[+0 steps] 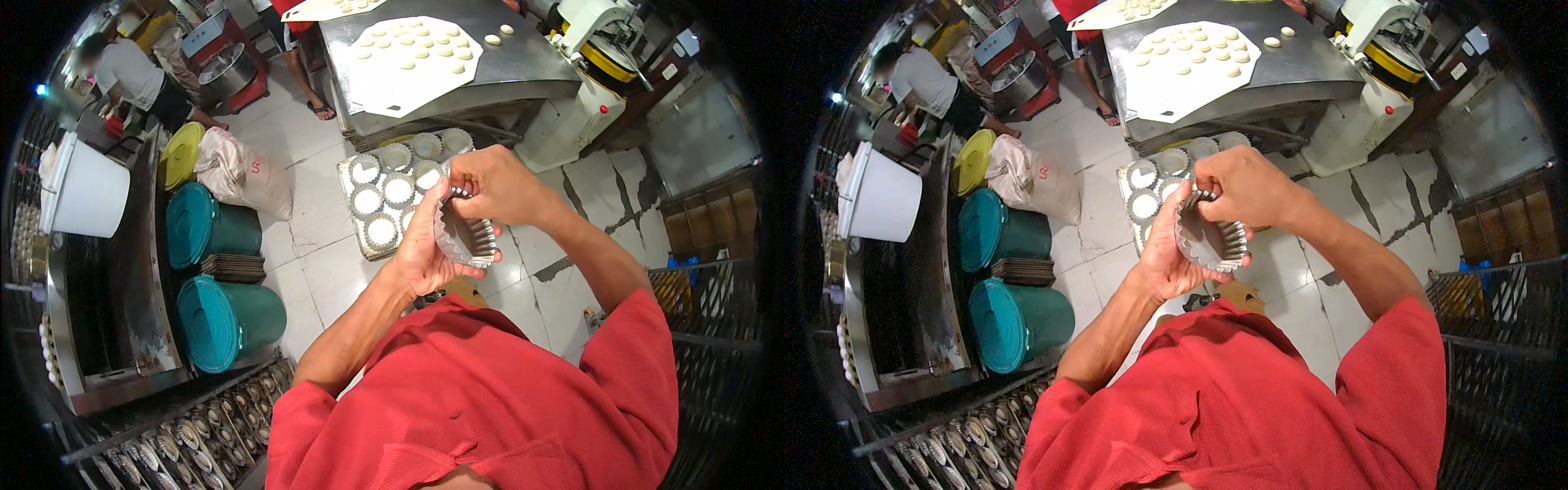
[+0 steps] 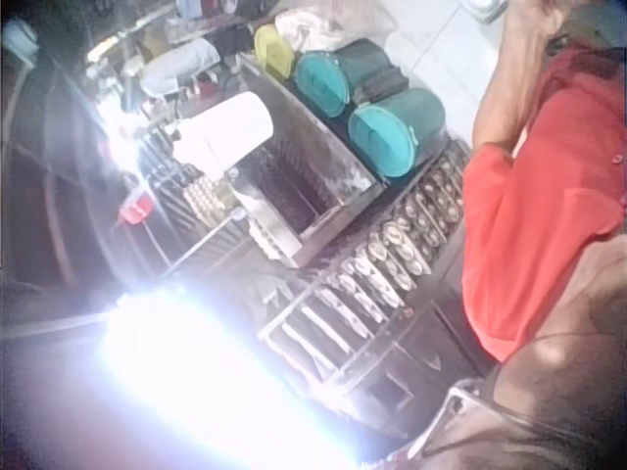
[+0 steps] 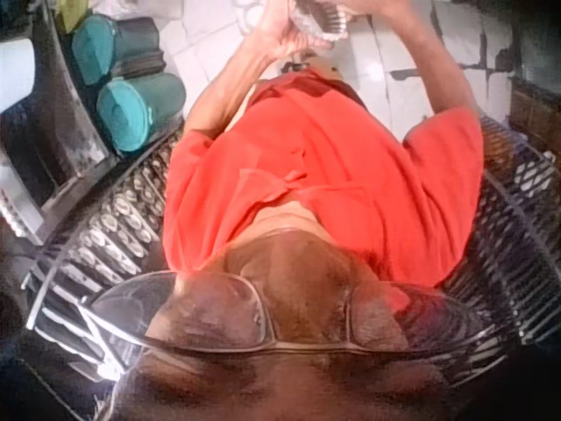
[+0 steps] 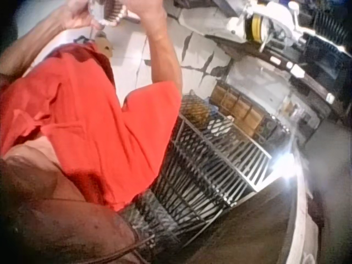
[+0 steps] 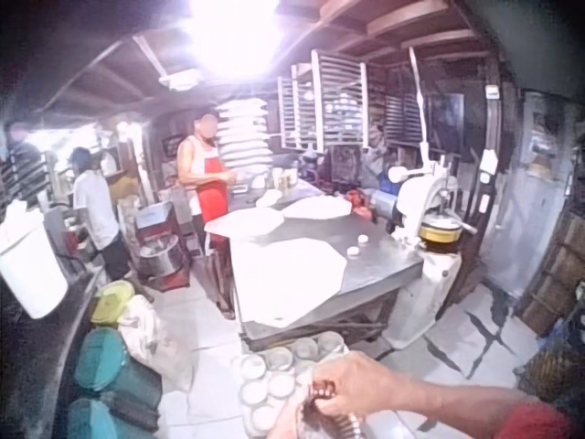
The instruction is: The person prepares dough balls for baking by placing paper liners into metal tins on a tray, rolling individual dough pieces by hand, and arranging the dough into the lined tins before placing the tray into a rack.
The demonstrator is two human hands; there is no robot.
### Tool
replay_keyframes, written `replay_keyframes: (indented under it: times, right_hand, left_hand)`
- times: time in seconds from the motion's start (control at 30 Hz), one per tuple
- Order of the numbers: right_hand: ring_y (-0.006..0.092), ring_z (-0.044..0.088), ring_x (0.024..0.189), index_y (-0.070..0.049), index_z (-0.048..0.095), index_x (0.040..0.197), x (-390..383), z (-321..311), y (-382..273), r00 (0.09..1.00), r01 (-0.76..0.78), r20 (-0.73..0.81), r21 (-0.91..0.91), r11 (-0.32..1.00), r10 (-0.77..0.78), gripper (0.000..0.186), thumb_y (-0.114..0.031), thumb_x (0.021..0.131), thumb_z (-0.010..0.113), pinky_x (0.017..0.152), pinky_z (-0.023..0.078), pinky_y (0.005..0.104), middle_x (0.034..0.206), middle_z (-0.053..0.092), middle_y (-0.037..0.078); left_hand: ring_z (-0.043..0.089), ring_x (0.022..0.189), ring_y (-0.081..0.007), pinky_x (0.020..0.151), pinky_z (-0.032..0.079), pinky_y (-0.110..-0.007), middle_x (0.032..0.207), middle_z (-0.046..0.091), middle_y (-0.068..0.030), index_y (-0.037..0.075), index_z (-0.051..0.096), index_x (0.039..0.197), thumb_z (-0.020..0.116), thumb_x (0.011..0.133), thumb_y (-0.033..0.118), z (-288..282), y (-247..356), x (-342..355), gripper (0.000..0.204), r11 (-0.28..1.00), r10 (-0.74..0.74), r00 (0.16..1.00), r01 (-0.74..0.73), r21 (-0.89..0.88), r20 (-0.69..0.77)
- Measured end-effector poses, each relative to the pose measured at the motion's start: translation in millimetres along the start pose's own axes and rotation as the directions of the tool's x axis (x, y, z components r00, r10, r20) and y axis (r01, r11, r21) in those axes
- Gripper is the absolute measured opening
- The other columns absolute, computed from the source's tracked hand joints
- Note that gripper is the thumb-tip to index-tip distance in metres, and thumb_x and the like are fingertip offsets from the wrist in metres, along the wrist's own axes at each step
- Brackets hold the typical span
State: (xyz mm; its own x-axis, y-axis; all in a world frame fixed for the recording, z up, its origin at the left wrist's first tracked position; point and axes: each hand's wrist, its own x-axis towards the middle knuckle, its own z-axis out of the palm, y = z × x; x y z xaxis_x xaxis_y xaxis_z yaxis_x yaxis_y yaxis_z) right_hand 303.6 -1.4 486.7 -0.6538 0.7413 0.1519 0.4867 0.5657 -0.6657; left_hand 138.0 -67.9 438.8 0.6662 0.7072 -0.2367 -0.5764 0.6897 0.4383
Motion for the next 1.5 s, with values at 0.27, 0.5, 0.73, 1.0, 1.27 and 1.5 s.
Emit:
replay_keyframes:
  times: [0.27, 0.5, 0.73, 1.0, 1.27, 1.5]
  right_hand:
    - [0.0142, 0.058, 0.055, 0.004, 0.061, 0.074, -19.3, -20.0, 8.8, 0.990, -0.137, -0.007, 0.174, 0.975, 0.140, 0.021, -0.014, 0.072, 0.071, 0.054, 0.046, 0.0329, 0.064, 0.063, 0.012]
    - [0.0136, 0.057, 0.059, 0.004, 0.058, 0.073, -37.1, -21.4, 21.7, 0.977, -0.209, -0.005, 0.174, 0.962, 0.213, 0.022, -0.012, 0.069, 0.072, 0.055, 0.045, 0.0334, 0.063, 0.061, 0.011]
    - [0.0123, 0.057, 0.061, 0.003, 0.063, 0.081, -43.1, -17.1, 33.3, 0.975, -0.185, -0.090, 0.184, 0.965, 0.204, 0.021, -0.011, 0.069, 0.072, 0.058, 0.046, 0.0311, 0.064, 0.060, 0.009]
    - [0.0100, 0.052, 0.062, 0.002, 0.061, 0.076, -48.5, -25.1, 47.0, 0.958, -0.278, 0.066, 0.445, 0.851, 0.279, 0.013, -0.006, 0.072, 0.070, 0.057, 0.045, 0.0308, 0.065, 0.060, 0.004]
    - [0.0060, 0.049, 0.064, 0.000, 0.056, 0.074, -49.1, -10.3, 50.0, 0.964, -0.254, -0.010, 0.263, 0.931, 0.266, 0.015, -0.004, 0.074, 0.070, 0.058, 0.043, 0.0268, 0.068, 0.060, 0.001]
    - [0.0058, 0.051, 0.065, 0.000, 0.060, 0.077, -45.1, -13.9, 60.1, 0.957, -0.290, 0.117, 0.433, 0.853, 0.266, 0.009, -0.002, 0.074, 0.067, 0.059, 0.043, 0.0266, 0.069, 0.060, 0.000]
  left_hand:
    - [0.074, 0.083, -0.0373, 0.052, 0.062, -0.043, 0.106, 0.067, -0.0191, 0.014, 0.045, 0.135, 0.046, 0.092, 0.073, 11.1, -5.6, 15.8, 0.073, 0.990, -0.113, 0.994, 0.113, 0.084, -0.001]
    - [0.074, 0.080, -0.0350, 0.051, 0.061, -0.041, 0.105, 0.068, -0.0173, 0.013, 0.045, 0.134, 0.046, 0.093, 0.072, 8.3, -14.4, 31.2, 0.072, 0.967, -0.181, 0.983, 0.186, 0.176, -0.042]
    - [0.073, 0.081, -0.0352, 0.052, 0.060, -0.042, 0.105, 0.067, -0.0171, 0.012, 0.046, 0.134, 0.046, 0.093, 0.072, 14.0, -14.3, 41.0, 0.073, 0.962, -0.169, 0.984, 0.178, 0.207, -0.058]
    - [0.073, 0.083, -0.0381, 0.052, 0.059, -0.042, 0.109, 0.066, -0.0182, 0.012, 0.047, 0.133, 0.045, 0.091, 0.075, 12.4, -12.7, 42.9, 0.075, 0.965, -0.224, 0.974, 0.227, 0.131, -0.044]
    - [0.073, 0.083, -0.0374, 0.052, 0.059, -0.042, 0.108, 0.066, -0.0182, 0.013, 0.045, 0.134, 0.046, 0.092, 0.074, 6.1, -18.8, 48.1, 0.074, 0.949, -0.242, 0.964, 0.258, 0.181, -0.110]
    - [0.073, 0.082, -0.0378, 0.051, 0.060, -0.043, 0.108, 0.066, -0.0198, 0.012, 0.042, 0.136, 0.046, 0.092, 0.072, 6.9, -16.6, 41.8, 0.074, 0.957, -0.236, 0.967, 0.248, 0.149, -0.096]
